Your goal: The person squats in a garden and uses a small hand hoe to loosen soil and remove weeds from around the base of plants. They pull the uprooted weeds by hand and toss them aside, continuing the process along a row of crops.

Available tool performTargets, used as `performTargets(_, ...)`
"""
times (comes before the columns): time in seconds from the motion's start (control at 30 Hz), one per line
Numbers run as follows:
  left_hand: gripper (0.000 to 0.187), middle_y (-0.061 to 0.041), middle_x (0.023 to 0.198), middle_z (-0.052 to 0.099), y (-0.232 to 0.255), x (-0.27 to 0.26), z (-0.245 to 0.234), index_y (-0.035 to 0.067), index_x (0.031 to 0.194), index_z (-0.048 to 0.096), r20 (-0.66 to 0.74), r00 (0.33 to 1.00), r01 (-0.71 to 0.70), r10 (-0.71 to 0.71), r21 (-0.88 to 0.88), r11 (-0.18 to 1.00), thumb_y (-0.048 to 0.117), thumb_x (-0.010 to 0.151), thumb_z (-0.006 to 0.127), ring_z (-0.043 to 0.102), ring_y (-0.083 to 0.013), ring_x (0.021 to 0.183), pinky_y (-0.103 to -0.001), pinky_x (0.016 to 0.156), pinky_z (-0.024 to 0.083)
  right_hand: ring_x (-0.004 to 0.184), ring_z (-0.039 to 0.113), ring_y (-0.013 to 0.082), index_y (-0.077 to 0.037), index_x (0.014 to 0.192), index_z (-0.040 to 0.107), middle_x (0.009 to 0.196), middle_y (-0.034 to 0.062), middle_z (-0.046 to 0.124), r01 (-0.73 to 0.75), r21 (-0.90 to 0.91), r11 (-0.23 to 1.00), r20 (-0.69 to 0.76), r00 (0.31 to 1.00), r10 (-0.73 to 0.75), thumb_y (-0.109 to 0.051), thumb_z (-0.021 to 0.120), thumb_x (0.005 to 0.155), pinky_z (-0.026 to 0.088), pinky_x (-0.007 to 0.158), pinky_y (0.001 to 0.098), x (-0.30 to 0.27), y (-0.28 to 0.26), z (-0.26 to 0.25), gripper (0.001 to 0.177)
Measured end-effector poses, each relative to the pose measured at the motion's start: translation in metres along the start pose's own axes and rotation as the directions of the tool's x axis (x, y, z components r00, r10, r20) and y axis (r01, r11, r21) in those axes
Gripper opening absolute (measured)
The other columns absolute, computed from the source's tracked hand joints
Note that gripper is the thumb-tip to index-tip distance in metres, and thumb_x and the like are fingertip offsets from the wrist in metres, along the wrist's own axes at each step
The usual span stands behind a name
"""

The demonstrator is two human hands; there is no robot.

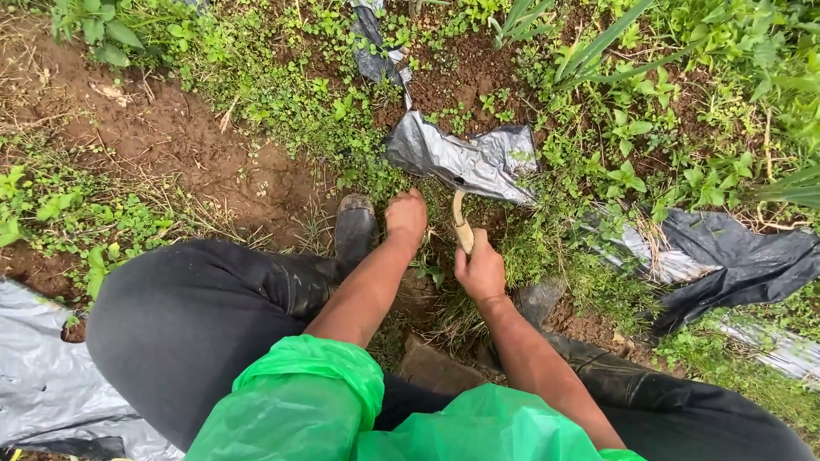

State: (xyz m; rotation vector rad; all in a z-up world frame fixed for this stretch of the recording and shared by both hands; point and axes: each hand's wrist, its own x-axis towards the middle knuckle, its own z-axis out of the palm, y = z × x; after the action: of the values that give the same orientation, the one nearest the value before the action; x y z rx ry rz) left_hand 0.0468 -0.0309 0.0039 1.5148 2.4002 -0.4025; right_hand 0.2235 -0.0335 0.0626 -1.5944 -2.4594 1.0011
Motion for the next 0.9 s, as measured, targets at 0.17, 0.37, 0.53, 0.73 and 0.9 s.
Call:
performTargets(0.17, 0.015, -0.009, 0.078, 0.058, -0.002, -0.005, -0.009, 0.009, 0.096, 0.052, 0.015, 1.0, -0.002, 0.002, -0.008, 1.0, 0.018, 0.105, 0.044, 0.066, -0.0226, 0.058, -0.038, 0.039, 0.057, 0.083, 0.075, 0.0416, -0.009, 0.117, 0.048, 0.085, 0.0218, 0.071, -0.12, -0.051, 0.992, 0.075, 0.99, 0.123, -0.021, 0.054, 0.098, 0.057, 0.073, 0.055, 0.001, -0.012, -0.012, 0.023)
performTargets(0.37, 0.018, -0.008, 0.082, 0.058, -0.003, -0.012, -0.005, 0.006, 0.104, 0.056, 0.071, 0.997, 0.0, 0.002, -0.036, 0.999, 0.02, 0.106, 0.045, 0.066, -0.0199, 0.065, -0.034, 0.045, 0.06, 0.075, 0.073, 0.0376, -0.008, 0.117, 0.049, 0.081, 0.0198, 0.069, -0.139, 0.015, 0.99, 0.085, 0.987, 0.137, -0.021, 0.053, 0.1, 0.057, 0.067, 0.0511, -0.006, -0.006, -0.012, 0.022)
performTargets(0.53, 0.018, -0.007, 0.084, 0.058, -0.005, -0.003, 0.002, 0.007, 0.106, 0.057, 0.096, 0.995, -0.002, 0.005, -0.027, 1.0, 0.021, 0.106, 0.045, 0.065, -0.0177, 0.065, -0.033, 0.045, 0.06, 0.077, 0.073, 0.0469, -0.006, 0.111, 0.047, 0.079, 0.0253, 0.068, -0.118, -0.044, 0.992, 0.081, 0.989, 0.121, -0.021, 0.056, 0.096, 0.054, 0.068, 0.0599, -0.002, -0.022, -0.019, 0.024)
performTargets(0.73, 0.016, -0.007, 0.085, 0.056, -0.005, 0.002, 0.011, 0.007, 0.103, 0.058, 0.043, 0.998, 0.044, -0.042, -0.055, 0.998, 0.019, 0.105, 0.048, 0.068, -0.0195, 0.073, -0.035, 0.053, 0.064, 0.082, 0.073, 0.0475, -0.007, 0.109, 0.045, 0.089, 0.0273, 0.069, -0.029, -0.175, 0.984, 0.176, 0.983, 0.06, -0.019, 0.051, 0.096, 0.057, 0.07, 0.0587, 0.005, -0.032, -0.022, 0.018)
performTargets(0.9, 0.021, -0.008, 0.085, 0.057, -0.013, 0.005, 0.017, 0.004, 0.104, 0.059, 0.119, 0.993, 0.02, -0.016, -0.033, 0.999, 0.02, 0.106, 0.045, 0.065, -0.0177, 0.07, -0.031, 0.05, 0.063, 0.088, 0.074, 0.0475, -0.008, 0.11, 0.045, 0.096, 0.0258, 0.068, -0.013, -0.137, 0.991, 0.237, 0.971, 0.045, -0.019, 0.053, 0.097, 0.056, 0.072, 0.0584, 0.001, -0.053, -0.027, 0.019)
